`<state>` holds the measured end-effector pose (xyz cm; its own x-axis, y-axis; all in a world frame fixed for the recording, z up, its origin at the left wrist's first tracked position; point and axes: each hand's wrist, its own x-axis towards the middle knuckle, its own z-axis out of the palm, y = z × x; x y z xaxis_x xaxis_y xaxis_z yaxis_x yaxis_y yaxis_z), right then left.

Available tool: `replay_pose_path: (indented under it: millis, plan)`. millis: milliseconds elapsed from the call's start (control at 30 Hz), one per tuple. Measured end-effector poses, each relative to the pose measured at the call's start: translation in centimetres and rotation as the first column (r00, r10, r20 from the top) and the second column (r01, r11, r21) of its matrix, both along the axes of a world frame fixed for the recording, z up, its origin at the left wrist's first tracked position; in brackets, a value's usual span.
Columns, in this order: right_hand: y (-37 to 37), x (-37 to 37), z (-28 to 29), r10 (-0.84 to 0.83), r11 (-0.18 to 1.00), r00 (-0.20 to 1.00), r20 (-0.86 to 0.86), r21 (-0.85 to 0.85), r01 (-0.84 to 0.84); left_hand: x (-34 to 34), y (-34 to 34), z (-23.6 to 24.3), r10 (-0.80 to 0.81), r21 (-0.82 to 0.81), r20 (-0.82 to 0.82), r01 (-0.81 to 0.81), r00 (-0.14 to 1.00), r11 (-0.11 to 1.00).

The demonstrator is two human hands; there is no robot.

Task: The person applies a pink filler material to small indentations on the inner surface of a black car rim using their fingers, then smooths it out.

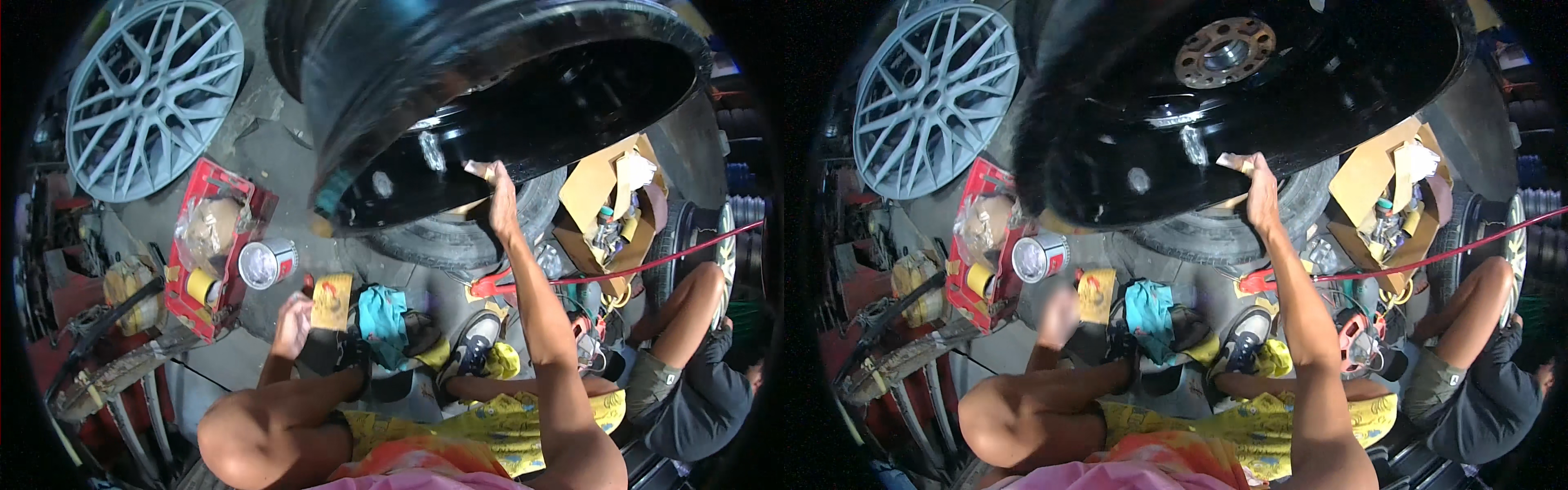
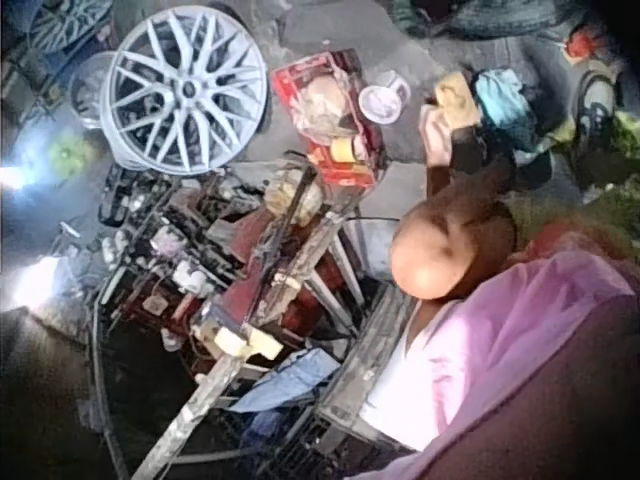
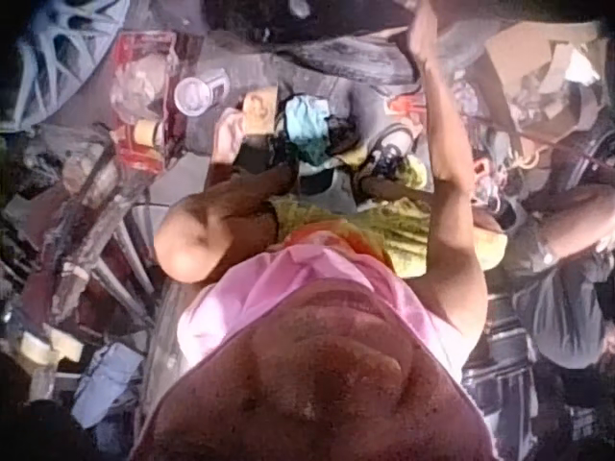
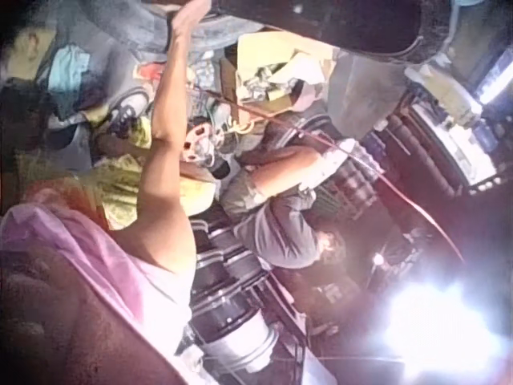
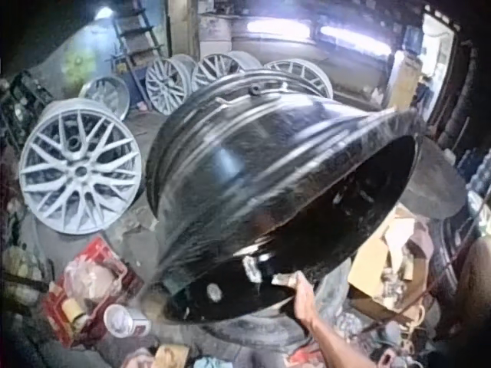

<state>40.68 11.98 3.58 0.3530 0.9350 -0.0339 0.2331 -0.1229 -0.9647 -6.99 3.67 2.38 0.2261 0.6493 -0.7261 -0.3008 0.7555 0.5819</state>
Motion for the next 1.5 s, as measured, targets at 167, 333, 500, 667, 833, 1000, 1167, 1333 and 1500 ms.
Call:
replay_pose_path:
  millis: [167, 333, 500, 667, 833, 1000, 1167, 1333, 1500]
  plan:
    - [-0.9, -0.5, 0.3, 0.008, 0.994, 0.993, 0.119, 0.108, -0.021, 1.2, -0.7, 2.2, 0.067, -0.062, -0.086, -0.072, 0.994, 0.995]
    - [-0.3, -0.4, -0.5, -0.137, 0.990, 0.982, 0.131, -0.025, 0.141, 2.8, 1.5, 3.0, -0.042, 0.010, -0.166, 0.044, 0.985, 0.999]
    - [-6.7, -4.5, 3.1, 0.134, 0.988, 0.974, 0.184, -0.102, -0.116, 3.4, 1.8, 5.4, -0.134, 0.079, -0.290, 0.163, 0.948, 0.983]
    - [-10.4, -12.7, 8.8, 0.553, 0.822, 0.786, 0.277, -0.031, -0.568, -0.8, -2.3, 2.3, -0.057, 0.113, -0.204, 0.081, 0.977, 0.990]
    - [-3.9, -24.7, 10.2, 0.542, 0.777, 0.770, 0.336, 0.150, -0.612, -5.4, -5.9, 3.0, 0.202, 0.120, -0.280, -0.174, 0.939, 0.977]
    - [3.5, -33.1, 6.2, 0.663, 0.653, 0.558, 0.499, -0.022, -0.757, -9.6, -5.3, -1.6, 0.404, 0.212, -0.460, -0.344, 0.790, 0.915]
    - [5.1, -38.8, 2.5, 0.610, 0.660, 0.358, 0.707, -0.202, -0.724, -12.7, -6.2, -7.6, 0.295, 0.057, -0.639, -0.339, 0.710, 0.939]
    - [5.0, -40.7, -1.5, 0.425, 0.775, 0.250, 0.870, -0.208, -0.597, -11.8, -6.6, -6.9, 0.279, 0.160, -0.719, -0.239, 0.637, 0.958]
    - [4.6, -42.5, -0.6, 0.711, 0.701, 0.404, 0.575, -0.622, -0.348, -12.5, -8.9, -5.4, 0.403, 0.302, -0.498, -0.282, 0.768, 0.911]
